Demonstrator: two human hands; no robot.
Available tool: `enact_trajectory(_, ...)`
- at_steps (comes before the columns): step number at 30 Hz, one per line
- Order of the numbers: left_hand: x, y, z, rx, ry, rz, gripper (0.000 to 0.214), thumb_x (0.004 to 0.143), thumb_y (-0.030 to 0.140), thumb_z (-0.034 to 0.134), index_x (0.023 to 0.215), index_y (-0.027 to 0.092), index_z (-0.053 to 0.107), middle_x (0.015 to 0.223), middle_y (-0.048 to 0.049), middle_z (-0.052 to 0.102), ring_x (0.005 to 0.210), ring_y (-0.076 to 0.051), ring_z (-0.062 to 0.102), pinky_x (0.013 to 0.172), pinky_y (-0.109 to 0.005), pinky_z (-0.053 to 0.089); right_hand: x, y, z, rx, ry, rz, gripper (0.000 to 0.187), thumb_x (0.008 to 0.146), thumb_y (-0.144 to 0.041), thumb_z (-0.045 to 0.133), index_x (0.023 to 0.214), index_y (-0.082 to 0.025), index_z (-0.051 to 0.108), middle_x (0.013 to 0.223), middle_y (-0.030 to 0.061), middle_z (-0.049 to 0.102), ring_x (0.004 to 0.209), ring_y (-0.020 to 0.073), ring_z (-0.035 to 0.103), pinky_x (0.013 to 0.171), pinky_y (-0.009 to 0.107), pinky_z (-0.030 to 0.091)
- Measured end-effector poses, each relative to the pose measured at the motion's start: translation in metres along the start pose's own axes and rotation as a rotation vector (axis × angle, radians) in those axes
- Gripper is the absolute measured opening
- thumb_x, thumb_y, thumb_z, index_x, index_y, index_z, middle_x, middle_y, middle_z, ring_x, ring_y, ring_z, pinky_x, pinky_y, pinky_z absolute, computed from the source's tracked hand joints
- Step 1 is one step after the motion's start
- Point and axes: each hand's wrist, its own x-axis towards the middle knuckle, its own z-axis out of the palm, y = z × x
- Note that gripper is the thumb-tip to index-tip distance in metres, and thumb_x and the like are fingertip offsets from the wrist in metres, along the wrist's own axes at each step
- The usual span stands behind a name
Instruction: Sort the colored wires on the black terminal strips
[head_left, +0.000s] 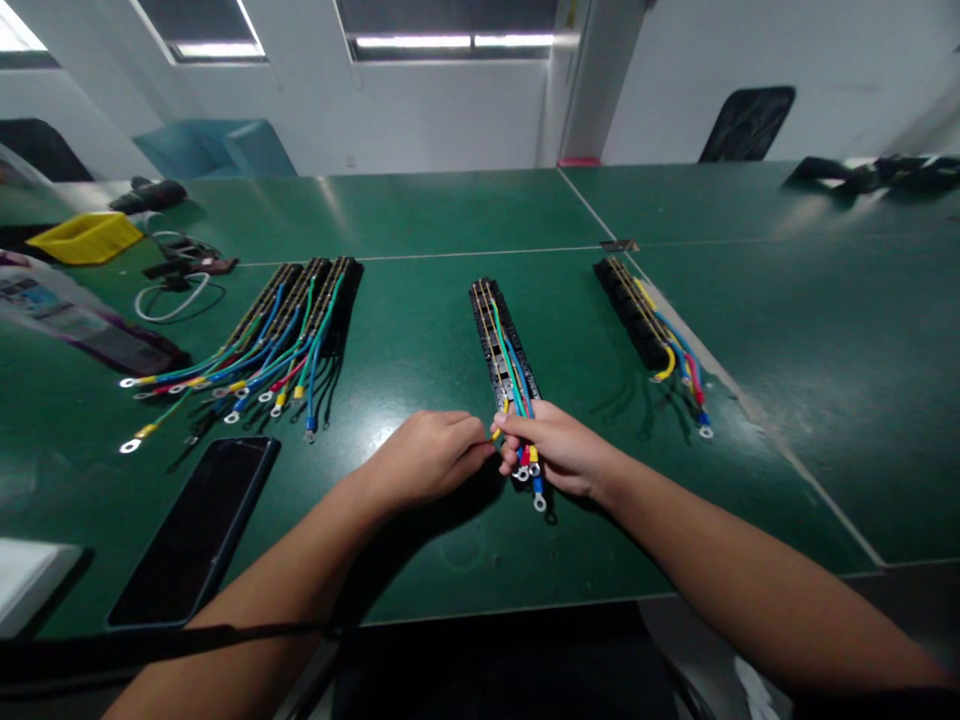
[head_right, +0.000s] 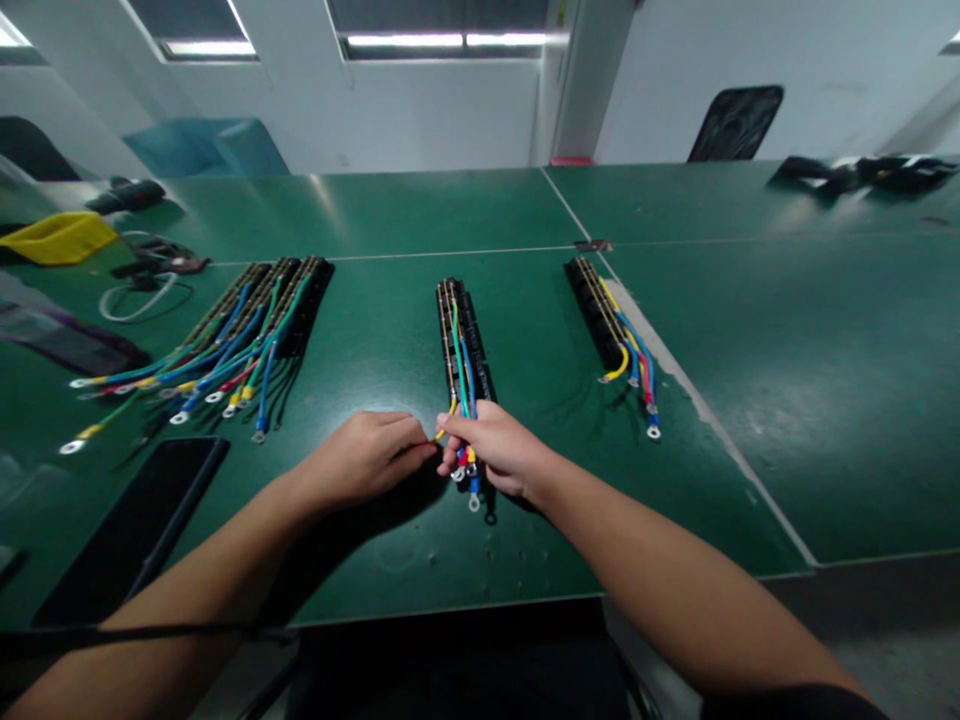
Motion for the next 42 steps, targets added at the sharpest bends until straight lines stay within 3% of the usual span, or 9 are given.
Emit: enact_trajectory(42,-0.0012,-0.0017,0.0029,-0.033,-0.023,-0.021,0.013,0.088,0.025,0.051,0.078,0.017,0.056,0.069,0.0014,0.057,0.058,-0.01,0.05,0.054,-0.021,0.033,0.0,0.0009,-0.0002,-0.005,-0.012,0.003,0.016,0.086,-0.018,0.055,0.071,-0.016,0.051,0.048,-0.0027,0.055,0.042,0.0107,0.058,0.041,0.018,0.043)
